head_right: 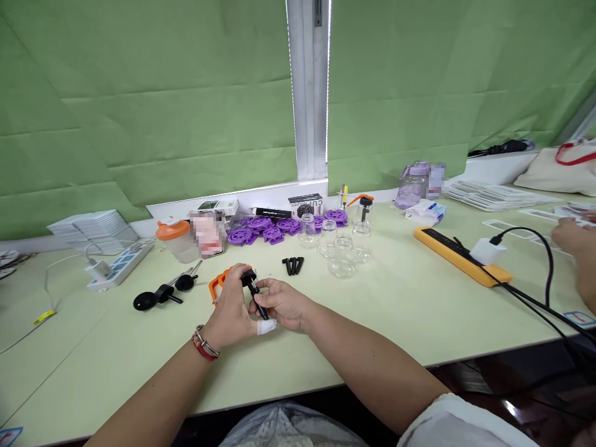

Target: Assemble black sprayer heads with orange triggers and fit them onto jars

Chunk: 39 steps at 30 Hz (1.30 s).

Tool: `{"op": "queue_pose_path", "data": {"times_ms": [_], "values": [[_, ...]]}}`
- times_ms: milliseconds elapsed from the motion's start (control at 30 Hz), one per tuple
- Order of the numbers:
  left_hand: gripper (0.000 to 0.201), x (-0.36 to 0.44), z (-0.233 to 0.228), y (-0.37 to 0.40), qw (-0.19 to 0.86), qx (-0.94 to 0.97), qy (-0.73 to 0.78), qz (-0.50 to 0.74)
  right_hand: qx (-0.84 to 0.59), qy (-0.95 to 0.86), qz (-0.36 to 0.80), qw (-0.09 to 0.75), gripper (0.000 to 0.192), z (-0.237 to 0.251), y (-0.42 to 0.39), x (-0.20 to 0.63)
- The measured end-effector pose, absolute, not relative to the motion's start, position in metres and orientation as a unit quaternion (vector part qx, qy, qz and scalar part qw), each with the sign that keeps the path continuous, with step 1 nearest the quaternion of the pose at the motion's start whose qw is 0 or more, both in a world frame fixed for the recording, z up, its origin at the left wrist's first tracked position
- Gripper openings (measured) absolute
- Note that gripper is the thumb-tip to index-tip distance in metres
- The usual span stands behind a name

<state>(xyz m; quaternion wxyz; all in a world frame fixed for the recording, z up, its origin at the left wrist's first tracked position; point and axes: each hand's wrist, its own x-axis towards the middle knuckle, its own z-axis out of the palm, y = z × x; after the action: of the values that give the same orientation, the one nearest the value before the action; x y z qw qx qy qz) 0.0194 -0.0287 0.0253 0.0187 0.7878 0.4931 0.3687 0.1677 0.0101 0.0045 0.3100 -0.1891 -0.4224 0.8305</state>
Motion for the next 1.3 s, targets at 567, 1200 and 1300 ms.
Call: {"op": "queue_pose_path", "data": {"times_ms": [567,1200,1300], "values": [[0.073,0.025,0.038,-0.037,0.021,0.769,0.526,0.362,-0.193,-0.443,0.822,0.300,0.054,0.003,0.011,0.168],[0.027,-0.015,0.043,-0.023,0.588,0.539,0.497,0.344,-0.416,-0.839,0.237,0.260,0.015,-0.020,0.064,0.177],[0.029,-0.014,0.043,-0.021,0.612,0.504,0.515,0.327,-0.439,-0.837,0.218,0.243,0.013,-0.016,0.062,0.176]]}}
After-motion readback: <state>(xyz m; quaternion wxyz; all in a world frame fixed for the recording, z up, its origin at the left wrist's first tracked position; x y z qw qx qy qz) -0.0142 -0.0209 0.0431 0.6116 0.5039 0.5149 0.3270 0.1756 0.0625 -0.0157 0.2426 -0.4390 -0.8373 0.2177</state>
